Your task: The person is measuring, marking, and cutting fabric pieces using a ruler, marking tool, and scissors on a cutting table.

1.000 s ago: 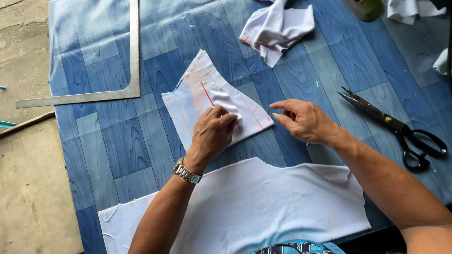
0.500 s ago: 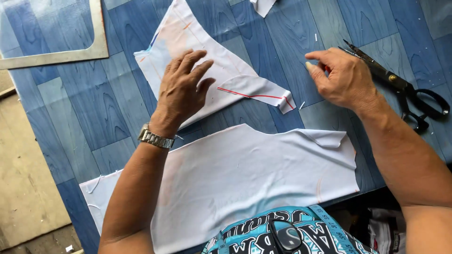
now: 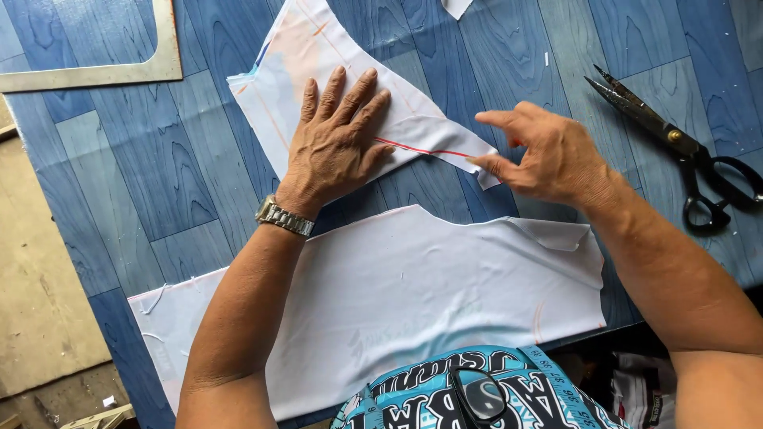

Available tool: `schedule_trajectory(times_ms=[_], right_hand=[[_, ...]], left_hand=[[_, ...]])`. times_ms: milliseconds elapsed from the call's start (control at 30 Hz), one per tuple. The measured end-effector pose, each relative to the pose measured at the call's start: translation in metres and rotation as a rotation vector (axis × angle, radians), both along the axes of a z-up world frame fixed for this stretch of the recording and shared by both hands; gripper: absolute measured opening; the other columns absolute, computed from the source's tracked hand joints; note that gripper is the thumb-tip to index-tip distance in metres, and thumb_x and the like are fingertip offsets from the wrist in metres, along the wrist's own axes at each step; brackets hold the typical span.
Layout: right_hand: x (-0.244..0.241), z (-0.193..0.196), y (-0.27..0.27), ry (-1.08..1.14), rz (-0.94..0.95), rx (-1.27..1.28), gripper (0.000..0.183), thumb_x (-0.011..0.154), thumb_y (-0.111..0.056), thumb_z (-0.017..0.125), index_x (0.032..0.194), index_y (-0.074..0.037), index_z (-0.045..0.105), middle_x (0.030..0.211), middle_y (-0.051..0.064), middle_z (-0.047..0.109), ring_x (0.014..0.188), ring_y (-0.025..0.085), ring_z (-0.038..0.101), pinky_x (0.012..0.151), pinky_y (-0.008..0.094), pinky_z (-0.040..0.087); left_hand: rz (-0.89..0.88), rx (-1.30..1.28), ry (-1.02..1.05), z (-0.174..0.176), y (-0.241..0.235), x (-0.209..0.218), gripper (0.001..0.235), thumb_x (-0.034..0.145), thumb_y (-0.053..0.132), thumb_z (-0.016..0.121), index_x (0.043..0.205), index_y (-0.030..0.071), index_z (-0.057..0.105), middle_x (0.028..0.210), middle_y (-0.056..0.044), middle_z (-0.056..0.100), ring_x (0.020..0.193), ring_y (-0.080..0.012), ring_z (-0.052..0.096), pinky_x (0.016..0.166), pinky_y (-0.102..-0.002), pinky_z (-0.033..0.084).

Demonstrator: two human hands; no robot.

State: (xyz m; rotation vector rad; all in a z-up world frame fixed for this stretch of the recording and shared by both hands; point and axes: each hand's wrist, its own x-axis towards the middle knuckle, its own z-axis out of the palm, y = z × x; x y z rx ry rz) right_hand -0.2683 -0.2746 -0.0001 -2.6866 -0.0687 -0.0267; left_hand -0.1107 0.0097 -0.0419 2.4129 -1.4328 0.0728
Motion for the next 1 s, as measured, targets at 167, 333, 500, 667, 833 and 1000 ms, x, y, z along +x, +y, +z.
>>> schedule_trajectory(times_ms=[167,333,500,667,833,1000], right_hand=[[-0.003,-0.017,-0.014,0.002,0.027,-0.101,0.051,0.093,-0.053,0.069,0.131,-0.020,0.070,0.085,0.000,0.053,0.067,0.018,0.056,0.054,0.036,0.052],[-0.004,-0.027,-0.064,-0.042,-0.054,-0.082,0.021,0.095,-0.015,0.074,0.114,-0.017,0.079,0.094,0.001,0.066,0.079,0.020,0.062,0.062,0.036,0.053],[-0.008,-0.023,-0.105,-0.015,-0.175,-0.372,0.014,0.107,-0.028,0.073,0.111,-0.018,0.081,0.099,0.000,0.071,0.081,0.021,0.066,0.061,0.036,0.054],[-0.013,-0.012,-0.104,0.054,-0.196,-0.381,0.015,0.104,-0.029,0.070,0.112,-0.020,0.080,0.098,-0.001,0.073,0.086,0.022,0.069,0.062,0.040,0.056],[-0.015,-0.009,-0.100,-0.005,-0.229,-0.369,0.033,0.102,-0.035,0.070,0.128,-0.017,0.077,0.109,0.007,0.074,0.089,0.031,0.071,0.065,0.045,0.057],[-0.024,-0.005,-0.096,-0.148,-0.152,-0.303,0.035,0.104,-0.031,0.082,0.130,-0.009,0.081,0.100,0.004,0.073,0.081,0.019,0.064,0.065,0.032,0.056]], left_hand=[[0.136,-0.006,-0.015,-0.006,-0.013,-0.016,0.072,0.102,0.064,0.040,0.152,0.014,0.050,0.162,-0.011,0.035,0.148,-0.0447,0.028,0.118,-0.068,0.016],[0.224,0.008,0.006,-0.001,-0.026,-0.025,0.069,0.103,0.062,0.036,0.151,0.014,0.049,0.162,-0.010,0.034,0.148,-0.0449,0.027,0.118,-0.069,0.014],[0.230,0.035,0.034,0.001,-0.031,-0.026,0.067,0.100,0.058,0.048,0.151,0.013,0.048,0.161,-0.012,0.033,0.148,-0.0463,0.025,0.117,-0.071,0.012],[0.175,0.021,0.012,-0.001,-0.029,-0.020,0.068,0.101,0.061,0.044,0.149,0.013,0.049,0.160,-0.013,0.035,0.147,-0.0477,0.027,0.115,-0.071,0.017],[0.123,0.038,0.077,0.002,-0.025,-0.005,0.069,0.102,0.059,0.044,0.153,0.013,0.046,0.162,-0.009,0.033,0.150,-0.0425,0.021,0.119,-0.067,0.011],[0.194,-0.150,0.136,0.006,-0.007,0.018,0.053,0.107,0.040,0.056,0.152,0.013,0.047,0.163,-0.011,0.032,0.152,-0.0398,0.027,0.125,-0.060,0.011]])
